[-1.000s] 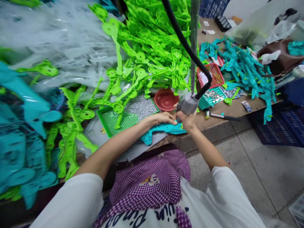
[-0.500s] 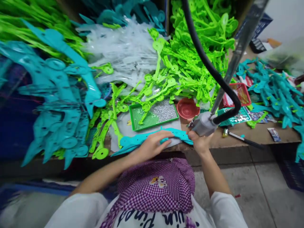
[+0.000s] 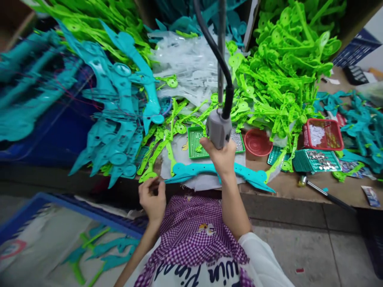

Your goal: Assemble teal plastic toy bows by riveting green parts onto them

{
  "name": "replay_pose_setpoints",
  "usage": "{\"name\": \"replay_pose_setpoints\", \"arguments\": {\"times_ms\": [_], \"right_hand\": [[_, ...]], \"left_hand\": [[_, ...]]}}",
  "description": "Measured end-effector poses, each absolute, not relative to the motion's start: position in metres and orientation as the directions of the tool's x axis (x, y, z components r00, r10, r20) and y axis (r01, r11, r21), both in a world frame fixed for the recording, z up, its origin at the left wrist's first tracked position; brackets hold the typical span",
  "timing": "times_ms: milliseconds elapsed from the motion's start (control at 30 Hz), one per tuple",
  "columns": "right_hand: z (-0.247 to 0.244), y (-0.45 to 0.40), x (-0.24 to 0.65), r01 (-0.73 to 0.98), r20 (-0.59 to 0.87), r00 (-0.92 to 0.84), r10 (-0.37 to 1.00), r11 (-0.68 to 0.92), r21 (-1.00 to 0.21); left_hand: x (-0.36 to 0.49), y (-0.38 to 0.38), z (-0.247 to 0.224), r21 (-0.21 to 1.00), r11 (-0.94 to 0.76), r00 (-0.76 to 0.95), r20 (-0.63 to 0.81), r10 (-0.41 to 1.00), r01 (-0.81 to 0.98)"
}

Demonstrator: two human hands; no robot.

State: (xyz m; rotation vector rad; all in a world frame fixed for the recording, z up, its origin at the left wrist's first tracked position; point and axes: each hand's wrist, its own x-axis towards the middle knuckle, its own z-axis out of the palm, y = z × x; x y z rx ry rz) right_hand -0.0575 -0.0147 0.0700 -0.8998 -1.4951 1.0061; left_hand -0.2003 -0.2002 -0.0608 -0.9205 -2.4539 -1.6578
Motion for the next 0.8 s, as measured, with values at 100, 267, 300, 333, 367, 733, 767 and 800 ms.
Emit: {"name": "replay_pose_setpoints", "arguments": {"times_ms": [100, 267, 300, 333, 367, 733, 767, 800], "right_hand": [[0.087, -0.013, -0.076, 0.041, 0.357, -0.229, 0.906, 0.375, -0.926], [0.090, -0.010, -0.098, -0.009, 0.350, -0.341, 0.873, 0.369, -0.929], [0.085, -0.010, -0.100, -0.011, 0.349, -0.359, 0.866, 0.370, -0.929], [0.080, -0.010, -0.100, -0.007, 0.349, -0.375, 0.859, 0.373, -0.928], [0.073, -0.011, -0.099, 0.002, 0.347, -0.386, 0.855, 0.377, -0.926], [0.017, -0.019, -0.081, -0.171, 0.362, -0.376, 0.853, 0.321, -0.932], [0.016, -0.018, -0.081, -0.170, 0.353, -0.382, 0.854, 0.310, -0.935], [0.016, -0.016, -0.080, -0.167, 0.342, -0.387, 0.856, 0.299, -0.939]], "left_hand": [[-0.199, -0.195, -0.062, 0.848, 0.228, -0.817, 0.335, 0.469, 0.478], [-0.200, -0.201, -0.065, 0.859, 0.199, -0.785, 0.307, 0.538, 0.472], [-0.201, -0.203, -0.066, 0.863, 0.192, -0.778, 0.297, 0.554, 0.467], [-0.202, -0.205, -0.067, 0.869, 0.186, -0.772, 0.286, 0.568, 0.459], [-0.203, -0.206, -0.067, 0.876, 0.180, -0.767, 0.272, 0.582, 0.448], [-0.237, -0.155, -0.018, 0.912, 0.113, -0.781, 0.267, 0.564, 0.394], [-0.241, -0.145, -0.009, 0.911, 0.082, -0.768, 0.288, 0.572, 0.403], [-0.244, -0.134, -0.001, 0.912, 0.048, -0.757, 0.308, 0.576, 0.407]]}}
